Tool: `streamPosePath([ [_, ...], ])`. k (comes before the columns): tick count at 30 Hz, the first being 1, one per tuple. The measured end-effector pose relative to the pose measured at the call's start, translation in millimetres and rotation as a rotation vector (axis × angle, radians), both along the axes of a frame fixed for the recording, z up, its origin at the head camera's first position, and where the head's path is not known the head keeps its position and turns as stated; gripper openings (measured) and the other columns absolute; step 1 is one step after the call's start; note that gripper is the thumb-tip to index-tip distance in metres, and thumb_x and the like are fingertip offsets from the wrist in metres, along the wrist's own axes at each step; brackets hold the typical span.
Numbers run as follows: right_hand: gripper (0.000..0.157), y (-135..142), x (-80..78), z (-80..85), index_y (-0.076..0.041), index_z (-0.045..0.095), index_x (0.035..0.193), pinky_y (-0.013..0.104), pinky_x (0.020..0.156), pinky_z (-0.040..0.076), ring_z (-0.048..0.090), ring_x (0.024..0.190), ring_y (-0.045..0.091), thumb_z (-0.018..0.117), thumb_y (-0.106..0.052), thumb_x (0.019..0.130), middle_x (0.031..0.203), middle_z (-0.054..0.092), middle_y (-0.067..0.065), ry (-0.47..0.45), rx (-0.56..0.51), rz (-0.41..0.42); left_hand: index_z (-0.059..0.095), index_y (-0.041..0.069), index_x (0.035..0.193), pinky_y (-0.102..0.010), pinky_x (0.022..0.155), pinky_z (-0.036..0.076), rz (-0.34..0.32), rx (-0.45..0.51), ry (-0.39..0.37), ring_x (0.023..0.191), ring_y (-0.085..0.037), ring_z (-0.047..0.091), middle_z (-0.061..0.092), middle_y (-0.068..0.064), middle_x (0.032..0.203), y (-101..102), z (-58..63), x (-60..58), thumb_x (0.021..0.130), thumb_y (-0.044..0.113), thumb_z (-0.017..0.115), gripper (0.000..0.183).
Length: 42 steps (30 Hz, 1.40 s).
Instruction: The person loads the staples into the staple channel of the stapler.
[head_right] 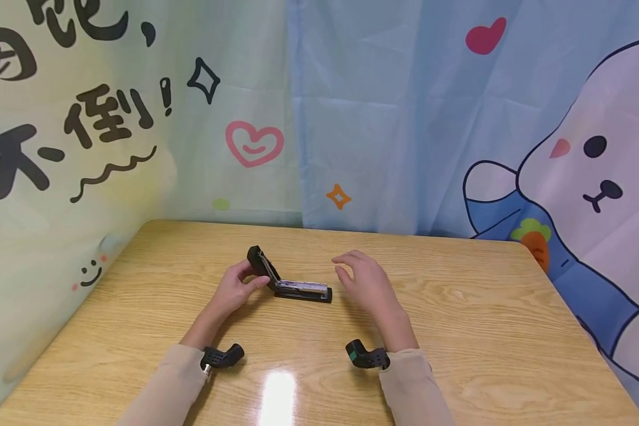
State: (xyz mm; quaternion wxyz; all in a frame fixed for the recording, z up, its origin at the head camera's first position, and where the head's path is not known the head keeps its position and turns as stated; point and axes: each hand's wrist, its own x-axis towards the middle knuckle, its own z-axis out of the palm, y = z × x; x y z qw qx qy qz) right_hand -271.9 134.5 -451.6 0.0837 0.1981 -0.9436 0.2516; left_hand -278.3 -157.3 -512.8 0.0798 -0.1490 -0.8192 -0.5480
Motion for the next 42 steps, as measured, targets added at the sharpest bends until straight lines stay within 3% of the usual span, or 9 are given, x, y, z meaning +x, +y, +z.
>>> streamPosePath([
  [9, 0.027, -1, -1.6, -1.2, -0.016, 0.066, 0.119, 0.047, 0.088, 0.049, 0.06, 0.109, 0.029, 0.056, -0.027, 0.096, 0.118, 0.064, 0.006, -0.004, -0.002, 0.0, 0.068, 0.009, 0.11, -0.04, 0.09, 0.044, -0.049, -0.025, 0.097, 0.094, -0.018, 0.057, 0.064, -0.006, 0.099, 10, -0.8, -0.4, 0.089, 0.019, 0.066, 0.023],
  [18, 0.028, 6, -2.9, -0.4, -0.014, 0.066, 0.119, 0.047, 0.086, 0.049, 0.059, 0.108, 0.03, 0.055, -0.026, 0.097, 0.119, 0.063, 0.008, -0.002, -0.018, -0.024, 0.058, 0.007, 0.13, -0.041, 0.091, 0.045, -0.042, -0.121, 0.151, 0.101, -0.021, 0.058, 0.063, -0.008, 0.106, 16, -1.3, 0.7, 0.089, 0.018, 0.065, 0.043],
  [29, 0.029, 10, -3.3, 1.6, -0.016, 0.065, 0.12, 0.047, 0.087, 0.049, 0.058, 0.109, 0.029, 0.052, -0.029, 0.098, 0.121, 0.062, 0.006, -0.017, -0.018, -0.035, 0.064, 0.015, 0.124, -0.034, 0.083, 0.049, -0.021, -0.171, 0.19, 0.099, -0.02, 0.061, 0.066, -0.004, 0.106, 27, 0.0, 2.9, 0.083, 0.028, 0.07, 0.043],
  [34, 0.028, 11, -4.7, 1.0, -0.015, 0.065, 0.12, 0.047, 0.085, 0.049, 0.059, 0.107, 0.03, 0.053, -0.028, 0.097, 0.119, 0.063, 0.007, -0.011, -0.022, -0.035, 0.068, 0.014, 0.117, -0.031, 0.077, 0.05, 0.005, -0.153, 0.218, 0.094, -0.019, 0.062, 0.067, -0.004, 0.102, 35, 1.3, 4.4, 0.079, 0.027, 0.073, 0.04],
  [37, 0.028, 11, -5.2, 0.4, -0.015, 0.065, 0.119, 0.047, 0.085, 0.049, 0.059, 0.106, 0.031, 0.054, -0.027, 0.097, 0.119, 0.063, 0.007, -0.006, -0.024, -0.032, 0.069, 0.012, 0.116, -0.029, 0.074, 0.049, -0.004, -0.192, 0.249, 0.091, -0.018, 0.061, 0.066, -0.004, 0.102, 40, 0.4, 6.1, 0.079, 0.027, 0.074, 0.04],
  [42, 0.028, 12, -5.1, 0.5, -0.015, 0.066, 0.119, 0.046, 0.085, 0.049, 0.059, 0.107, 0.029, 0.054, -0.028, 0.097, 0.118, 0.064, 0.006, -0.008, -0.032, -0.033, 0.07, 0.008, 0.113, -0.032, 0.079, 0.051, -0.027, -0.256, 0.276, 0.095, -0.02, 0.061, 0.066, -0.005, 0.104, 44, 0.2, 10.1, 0.079, 0.028, 0.073, 0.039],
])
